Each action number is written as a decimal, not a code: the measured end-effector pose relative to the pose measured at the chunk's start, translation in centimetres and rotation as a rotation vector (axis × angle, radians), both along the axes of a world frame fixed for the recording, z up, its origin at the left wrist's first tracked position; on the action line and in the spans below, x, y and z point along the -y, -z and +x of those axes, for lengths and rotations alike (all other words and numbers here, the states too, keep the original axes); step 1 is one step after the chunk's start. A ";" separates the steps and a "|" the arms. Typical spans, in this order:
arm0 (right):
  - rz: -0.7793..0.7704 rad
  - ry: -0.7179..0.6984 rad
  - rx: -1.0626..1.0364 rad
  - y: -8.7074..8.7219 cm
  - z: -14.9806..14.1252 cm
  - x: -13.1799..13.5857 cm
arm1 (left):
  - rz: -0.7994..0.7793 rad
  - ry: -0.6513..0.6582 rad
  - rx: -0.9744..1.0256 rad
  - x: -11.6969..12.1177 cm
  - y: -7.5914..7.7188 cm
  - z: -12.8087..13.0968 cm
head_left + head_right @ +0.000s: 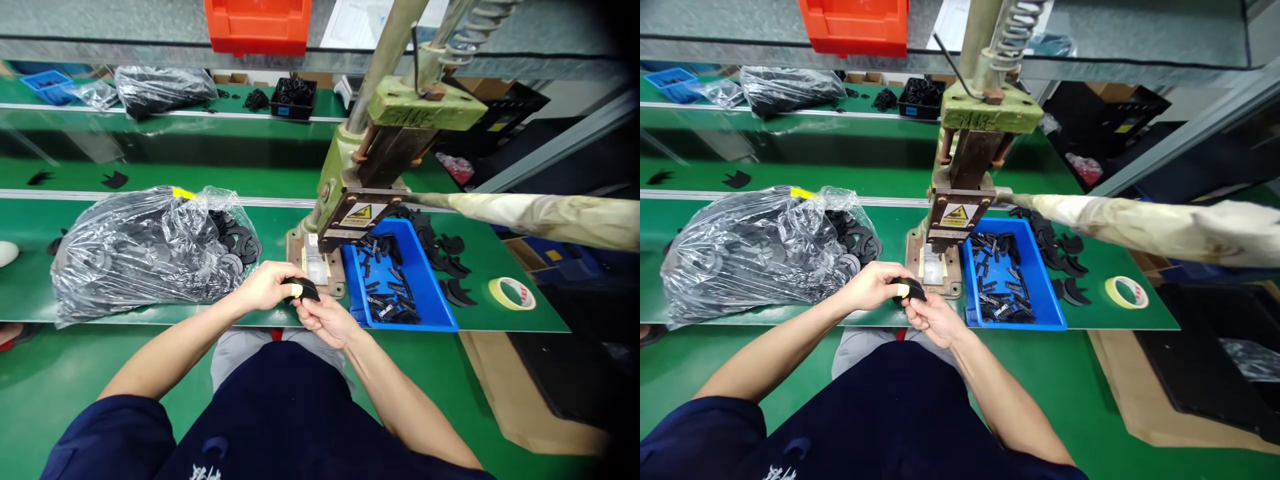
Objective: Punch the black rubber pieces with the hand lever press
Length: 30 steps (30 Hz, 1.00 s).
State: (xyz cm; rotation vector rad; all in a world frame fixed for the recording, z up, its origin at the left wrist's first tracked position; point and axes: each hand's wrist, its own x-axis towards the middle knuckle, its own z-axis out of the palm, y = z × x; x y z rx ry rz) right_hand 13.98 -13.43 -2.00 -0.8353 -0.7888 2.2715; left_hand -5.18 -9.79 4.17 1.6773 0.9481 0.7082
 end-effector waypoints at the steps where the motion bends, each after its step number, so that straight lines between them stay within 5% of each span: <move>1: 0.025 0.002 0.011 -0.1 0.0 0.0 | -0.022 -0.016 0.034 0.1 0.2 0.1; 6: 0.226 -0.010 0.080 -0.6 0.5 -0.4 | -0.046 -0.115 0.190 0.8 1.1 0.3; 13: 0.669 0.053 0.348 -2.0 3.1 -2.2 | 0.873 0.048 -0.067 2.9 0.5 -0.8; 16: 0.859 0.094 0.413 -3.0 4.0 -2.7 | 1.073 0.078 -0.147 3.5 -0.2 -1.2; 23: 1.139 -0.017 0.392 -4.3 3.5 -2.8 | 1.140 0.090 -0.156 4.1 -0.4 -1.6; 30: 1.181 -0.116 0.374 -4.7 2.4 -3.2 | 0.995 0.056 -0.112 4.3 1.1 -1.7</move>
